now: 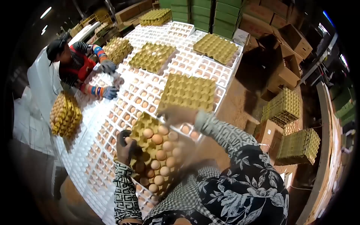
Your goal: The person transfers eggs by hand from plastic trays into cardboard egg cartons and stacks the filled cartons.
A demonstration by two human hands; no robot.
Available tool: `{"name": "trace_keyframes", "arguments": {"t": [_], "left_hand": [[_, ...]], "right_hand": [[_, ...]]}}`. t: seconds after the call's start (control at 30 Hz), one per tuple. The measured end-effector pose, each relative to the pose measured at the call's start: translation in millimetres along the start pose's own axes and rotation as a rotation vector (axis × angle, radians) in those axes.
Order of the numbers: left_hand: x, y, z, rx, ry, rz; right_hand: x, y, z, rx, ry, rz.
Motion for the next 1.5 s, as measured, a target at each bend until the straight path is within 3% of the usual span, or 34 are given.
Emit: {"name": "trace_keyframes", "arguments": {"t": [0.03,0.07,0.1,0.17,0.2,0.23,0.27,0.3,0.33,0.4,0.47,0.5,0.53,0.57,0.6,0.67,0.73,0.77,0.87,0.93,1.0,1.03,1.07,1.13,1.2,1.27,1.33,1.4,1.43,1.47,1.5], "left_hand": [[22,-14,-11,-0.198,0.133,-0.387],[29,-32,-19,-0.311,-0.076,-0.738],[22,-48,-21,-0.471,-0.039,-0.951],[-1,-59,-36,-0.481,-0.080,-0.954],[10,-60,-34,-0.379,-0.157,-0.965],[20,-55,-30,-0.329,-0.131,-0.814],[29,-43,-25,-0.252,-0.108,-0.662],[22,-28,-11,-0.217,0.092,-0.240],[15,-14,3,-0.135,0.244,0.190],[28,13,31,-0.045,0.138,0.940],[30,31,58,0.072,0.093,0.985],[29,45,70,0.112,0.149,0.792],[26,57,81,0.146,0.203,0.603],[28,68,87,0.054,0.250,0.279],[35,68,89,-0.088,0.122,-0.110],[54,33,87,-0.389,-0.116,-0.879],[47,-1,90,-0.689,0.146,-1.098],[44,-6,88,-0.619,0.126,-1.139],[55,-12,91,-0.706,-0.092,-1.423],[52,25,102,-0.528,-0.001,-0.903],[54,78,141,-0.163,-0.041,-0.597],[43,113,172,0.091,-0.039,-0.490],[21,146,204,0.267,-0.102,-0.473],[-53,216,275,0.575,0.264,-0.469],[-66,273,303,0.487,0.365,-0.815],[-116,315,327,0.400,0.561,-0.848],[-125,325,329,0.361,0.537,-0.959],[-138,329,334,0.310,0.526,-0.990],[-136,331,334,0.332,0.539,-0.936],[-139,340,340,0.465,0.424,-0.878],[-149,349,347,0.595,0.305,-0.819]], "right_hand": [[-8,-19,0,0.091,0.062,0.318],[-6,-31,-1,0.083,0.058,0.490],[-13,-42,1,0.074,0.062,0.662],[-22,-32,6,0.003,0.160,0.682],[15,-38,-7,0.070,0.187,0.588],[22,-23,4,0.129,0.111,0.223],[37,-10,7,0.164,0.282,-0.001],[61,-3,10,-0.006,0.067,-0.412],[50,7,19,-0.097,0.003,-0.810],[32,14,17,-0.265,0.062,-0.995],[11,12,21,-0.209,0.100,-0.749],[-3,0,9,-0.289,0.181,-0.578],[-15,-15,2,-0.177,0.298,-0.142],[-20,-29,1,-0.067,0.281,0.291],[-36,-39,8,0.060,0.255,0.720],[-48,-46,9,0.070,0.297,0.831],[-31,-50,-1,0.079,0.425,0.828],[-25,-51,-8,0.068,0.463,0.821],[-64,-46,2,-0.119,0.158,0.732],[-57,-37,13,0.050,0.263,0.497],[-23,-28,13,0.081,0.121,0.019],[-53,-43,24,0.046,-0.010,-0.068],[-83,-63,30,-0.034,0.115,-0.156],[-151,-140,29,-0.180,0.241,-0.035],[-203,-226,14,-0.335,0.338,0.218],[-223,-312,-15,-0.343,0.353,0.283],[-233,-380,-44,-0.306,0.256,0.098],[-251,-425,-54,-0.004,0.426,0.383],[-252,-449,-65,-0.034,0.333,0.477],[-249,-471,-78,-0.063,0.242,0.567],[-237,-491,-91,-0.042,0.288,0.683]]}}
Point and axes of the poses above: each hand's wrist, its own z-axis away from the middle knuckle, its own y-axis out of the back of the hand, x = y × z, the point moved 6 cm from there along -z, towards the middle knuckle, and after that the axes turned 11 degrees about -y, right-handed, at the moved point
